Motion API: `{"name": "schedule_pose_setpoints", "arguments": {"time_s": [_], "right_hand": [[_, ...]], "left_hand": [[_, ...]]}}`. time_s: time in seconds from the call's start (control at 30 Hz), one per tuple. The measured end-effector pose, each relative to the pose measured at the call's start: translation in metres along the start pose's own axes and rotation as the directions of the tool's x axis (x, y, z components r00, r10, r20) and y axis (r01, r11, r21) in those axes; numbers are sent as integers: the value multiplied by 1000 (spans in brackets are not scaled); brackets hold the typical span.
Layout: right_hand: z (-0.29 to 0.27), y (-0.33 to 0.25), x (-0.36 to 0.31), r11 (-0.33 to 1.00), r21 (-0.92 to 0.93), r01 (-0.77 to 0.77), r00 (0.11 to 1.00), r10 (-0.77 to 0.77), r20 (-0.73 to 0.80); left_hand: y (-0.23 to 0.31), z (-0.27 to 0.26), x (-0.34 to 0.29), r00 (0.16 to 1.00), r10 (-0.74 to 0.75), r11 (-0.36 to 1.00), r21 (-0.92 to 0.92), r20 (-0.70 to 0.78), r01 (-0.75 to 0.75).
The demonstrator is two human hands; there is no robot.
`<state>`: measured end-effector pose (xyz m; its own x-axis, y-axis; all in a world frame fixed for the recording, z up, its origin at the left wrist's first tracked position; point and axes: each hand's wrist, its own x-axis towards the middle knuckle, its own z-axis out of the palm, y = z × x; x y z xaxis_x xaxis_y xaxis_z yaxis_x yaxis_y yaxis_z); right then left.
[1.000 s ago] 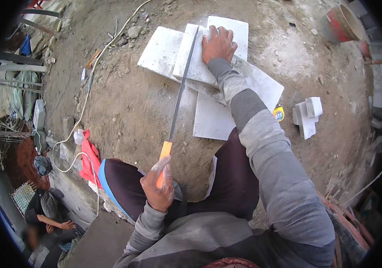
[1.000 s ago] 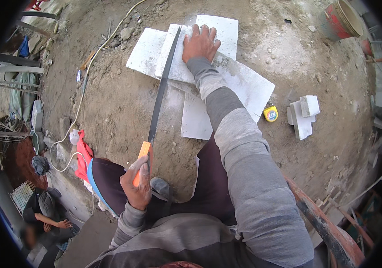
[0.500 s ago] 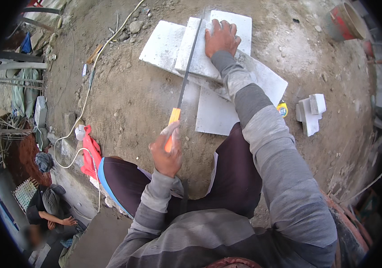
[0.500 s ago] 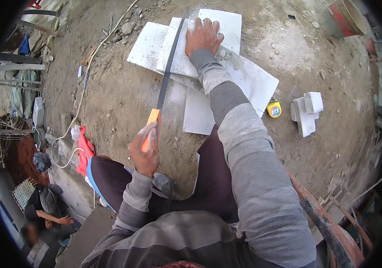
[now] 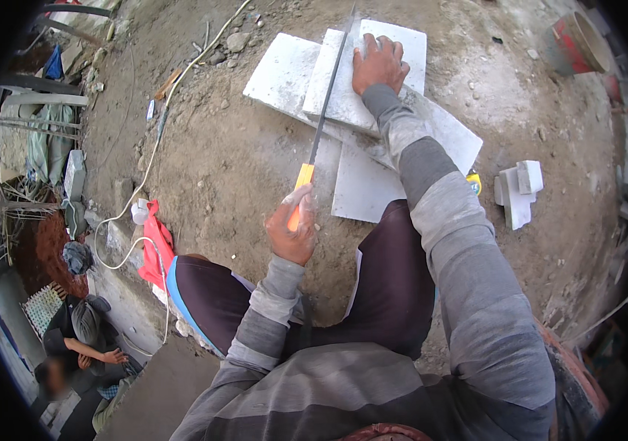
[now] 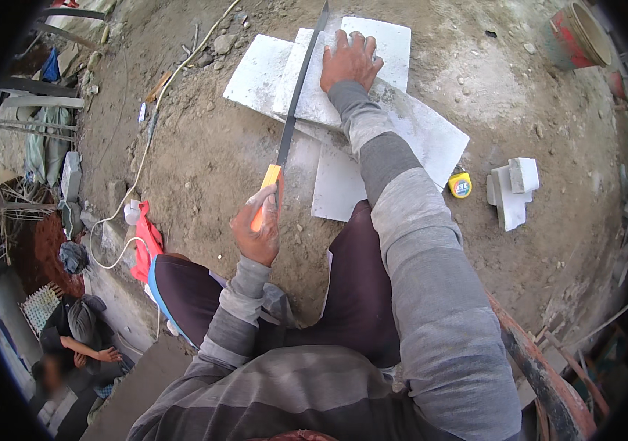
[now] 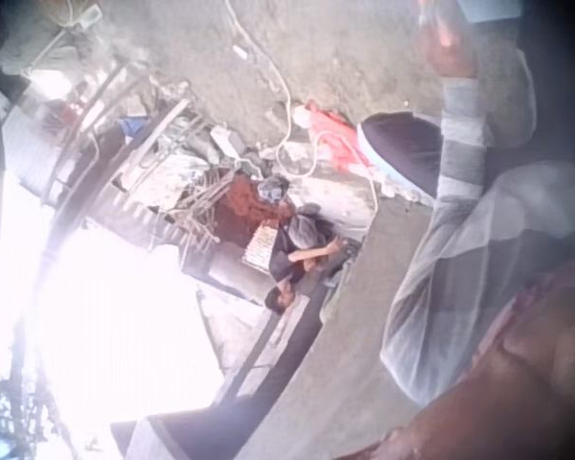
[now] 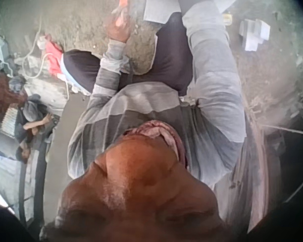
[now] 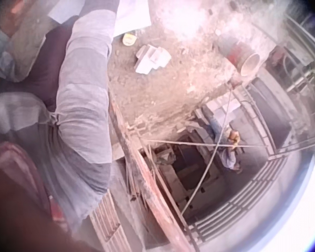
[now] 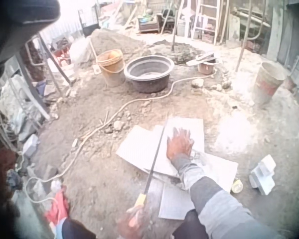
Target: The person sits on the ground at a construction site and uses a hand saw to cut white ceramic tiles. They repeatedly position a tile on a makeshift support, saw through it, and then move the cut pieces aside. The process is repeated for multiple tiles throughout the clip.
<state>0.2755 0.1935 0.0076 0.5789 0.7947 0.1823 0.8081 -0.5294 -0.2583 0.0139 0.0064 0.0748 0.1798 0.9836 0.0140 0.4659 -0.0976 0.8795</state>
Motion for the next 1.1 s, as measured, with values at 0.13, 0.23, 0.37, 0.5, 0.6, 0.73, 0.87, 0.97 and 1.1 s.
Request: {"name": "schedule_pose_setpoints", "arguments": {"time_s": [0.13, 0.23, 0.37, 0.5, 0.6, 0.73, 0.87, 0.97, 1.1], "right_hand": [[-4, 10, 12, 1000, 7, -16, 1000, 16, -22], [-6, 2, 7, 999, -40, 9, 1000, -10, -4], [-1, -9, 3, 999, -28, 22, 999, -21, 49], [3, 13, 6, 997, -71, 15, 999, -13, 33], [0, -2, -7, 995, -85, 50, 997, -44, 69], [41, 41, 30, 993, -109, 51, 993, -62, -98], [3, -4, 5, 998, -46, 44, 999, -45, -20], [-2, -6, 4, 998, -50, 36, 999, -35, 30], [-1, 1, 5, 999, -26, -44, 999, 44, 16]], "left_hand": [[-20, -46, -91, 999, 43, 998, 51, -28, -41], [-21, -18, -52, 1000, 1, 1000, -27, -15, -2], [-25, 4, -17, 997, 57, 998, 21, -53, -56], [-18, -54, -81, 998, -44, 994, -94, 53, 49], [-19, -30, -79, 999, -36, 995, -93, -15, 35], [-9, 16, 8, 992, 111, 993, -20, -67, -112], [-26, -35, -95, 997, -2, 999, -37, -81, -1], [-16, -26, -82, 998, 39, 999, 22, -40, -38], [-11, 5, -10, 999, 44, 999, 29, -6, -44]]}}
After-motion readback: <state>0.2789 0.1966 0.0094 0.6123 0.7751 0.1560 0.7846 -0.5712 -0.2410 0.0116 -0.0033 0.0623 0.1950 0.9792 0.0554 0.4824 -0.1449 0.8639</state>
